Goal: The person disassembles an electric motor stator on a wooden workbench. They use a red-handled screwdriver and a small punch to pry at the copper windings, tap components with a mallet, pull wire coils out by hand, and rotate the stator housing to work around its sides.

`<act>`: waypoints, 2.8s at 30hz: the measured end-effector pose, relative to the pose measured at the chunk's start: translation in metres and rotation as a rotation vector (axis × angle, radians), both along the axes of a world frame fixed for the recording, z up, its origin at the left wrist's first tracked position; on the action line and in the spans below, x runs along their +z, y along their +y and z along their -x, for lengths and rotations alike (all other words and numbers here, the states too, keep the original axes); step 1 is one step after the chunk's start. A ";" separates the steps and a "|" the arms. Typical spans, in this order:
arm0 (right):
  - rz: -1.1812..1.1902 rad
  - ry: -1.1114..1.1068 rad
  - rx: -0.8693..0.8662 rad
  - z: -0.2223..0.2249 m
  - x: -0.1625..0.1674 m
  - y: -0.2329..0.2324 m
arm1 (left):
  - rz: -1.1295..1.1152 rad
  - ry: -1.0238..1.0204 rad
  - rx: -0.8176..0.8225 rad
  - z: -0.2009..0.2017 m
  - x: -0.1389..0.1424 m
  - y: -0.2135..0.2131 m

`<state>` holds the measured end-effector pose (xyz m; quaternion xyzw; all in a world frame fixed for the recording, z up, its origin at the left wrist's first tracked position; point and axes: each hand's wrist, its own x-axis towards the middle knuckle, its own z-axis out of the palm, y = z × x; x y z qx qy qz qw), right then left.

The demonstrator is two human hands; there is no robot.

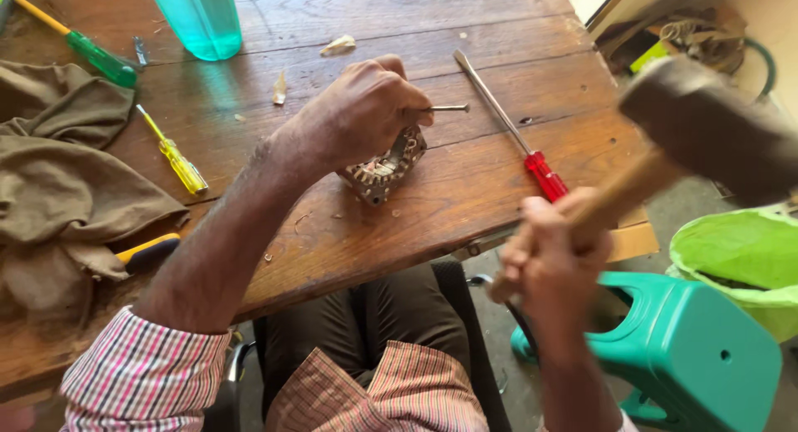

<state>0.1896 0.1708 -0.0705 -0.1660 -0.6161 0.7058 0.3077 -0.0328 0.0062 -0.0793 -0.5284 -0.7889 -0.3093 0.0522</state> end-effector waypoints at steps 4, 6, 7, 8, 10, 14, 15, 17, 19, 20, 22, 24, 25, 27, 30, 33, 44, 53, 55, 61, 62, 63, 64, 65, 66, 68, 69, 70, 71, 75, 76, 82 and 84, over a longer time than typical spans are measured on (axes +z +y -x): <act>-0.267 -0.482 0.295 0.000 0.009 0.009 | 0.048 0.028 0.014 -0.003 0.003 0.001; -0.259 -0.512 0.241 -0.008 0.014 0.016 | 0.114 -0.042 0.000 -0.002 0.006 0.000; -0.232 -0.408 0.162 -0.011 0.014 0.016 | 0.077 -0.011 -0.004 -0.002 0.007 -0.001; -0.204 -0.311 0.092 -0.014 0.013 0.016 | 0.042 0.013 0.000 -0.001 0.008 -0.001; -0.201 -0.276 0.071 -0.015 0.006 0.012 | -0.007 0.022 -0.006 -0.003 0.008 -0.001; -0.322 -0.458 0.271 -0.007 -0.006 0.012 | 0.057 -0.005 0.019 -0.005 0.008 0.000; -0.362 -0.498 0.322 -0.007 -0.005 0.015 | 0.099 -0.013 0.042 -0.004 0.008 0.000; -0.316 -0.535 0.301 -0.010 0.001 0.021 | 0.085 -0.099 0.045 -0.002 0.007 -0.002; -0.253 -0.456 0.220 -0.014 0.007 0.024 | 0.047 -0.096 0.031 0.002 0.006 -0.002; -0.202 -0.354 0.154 -0.014 0.010 0.024 | 0.029 -0.047 0.018 0.004 0.005 0.000; -0.158 -0.323 0.141 -0.012 0.011 0.022 | 0.011 0.002 0.009 0.003 0.002 0.002; -0.190 -0.431 0.253 -0.006 0.007 0.022 | -0.002 0.030 0.026 0.002 0.001 0.003; -0.205 -0.488 0.303 -0.003 0.005 0.024 | 0.072 0.014 0.046 0.002 0.001 0.004; -0.250 -0.583 0.404 0.000 -0.002 0.030 | 0.205 0.001 0.093 0.001 0.002 0.003; -0.110 -0.461 0.388 -0.005 -0.008 0.035 | 0.028 -0.103 -0.005 0.003 0.007 -0.003; -0.052 -0.435 0.195 -0.012 -0.004 0.041 | 0.008 0.042 -0.025 0.004 0.008 -0.002; -1.430 -0.639 -0.204 0.012 -0.013 0.183 | -0.124 -0.160 -0.132 0.008 0.013 -0.018; 0.017 0.212 0.470 -0.004 0.009 0.007 | 0.042 -0.141 0.004 0.003 0.013 -0.009; 0.210 0.356 0.373 -0.023 -0.017 -0.023 | -0.011 -0.051 -0.054 0.003 0.012 -0.008; 0.225 0.460 0.130 -0.026 -0.027 -0.041 | 0.064 -0.076 0.013 0.005 0.012 0.001; 0.224 0.457 0.117 -0.021 -0.020 -0.045 | 0.068 -0.086 0.018 0.006 0.012 0.001; 0.217 0.452 0.100 -0.015 -0.015 -0.048 | 0.073 -0.101 0.024 0.006 0.011 0.001; 0.212 0.449 0.092 -0.011 -0.009 -0.049 | 0.080 -0.116 0.035 0.005 0.011 0.000; 0.213 0.447 0.088 -0.004 -0.010 -0.050 | 0.077 -0.116 0.032 0.006 0.007 -0.002; 0.213 0.451 0.085 -0.002 -0.009 -0.050 | 0.074 -0.111 0.028 0.006 0.007 -0.002; 0.199 0.447 0.075 -0.002 -0.018 -0.047 | 0.067 -0.099 0.016 0.009 0.003 0.000; 0.194 0.447 0.065 -0.005 -0.023 -0.046 | 0.069 -0.090 0.015 0.011 0.002 0.000; 0.193 0.449 0.058 -0.008 -0.030 -0.047 | 0.075 -0.083 0.015 0.011 0.001 0.000; 0.191 0.444 0.049 -0.011 -0.036 -0.048 | 0.083 -0.078 0.022 0.011 0.000 0.001; 0.181 0.448 0.026 -0.014 -0.049 -0.054 | 0.168 -0.140 0.106 0.012 -0.001 0.004; 0.180 0.447 0.016 -0.013 -0.049 -0.057 | 0.167 -0.141 0.100 0.011 -0.003 0.004; 0.167 0.457 -0.015 0.002 -0.047 -0.055 | 0.065 -0.024 0.000 0.018 -0.012 0.000; 0.141 0.451 -0.026 0.003 -0.046 -0.045 | 0.137 -0.062 0.063 0.019 -0.014 0.002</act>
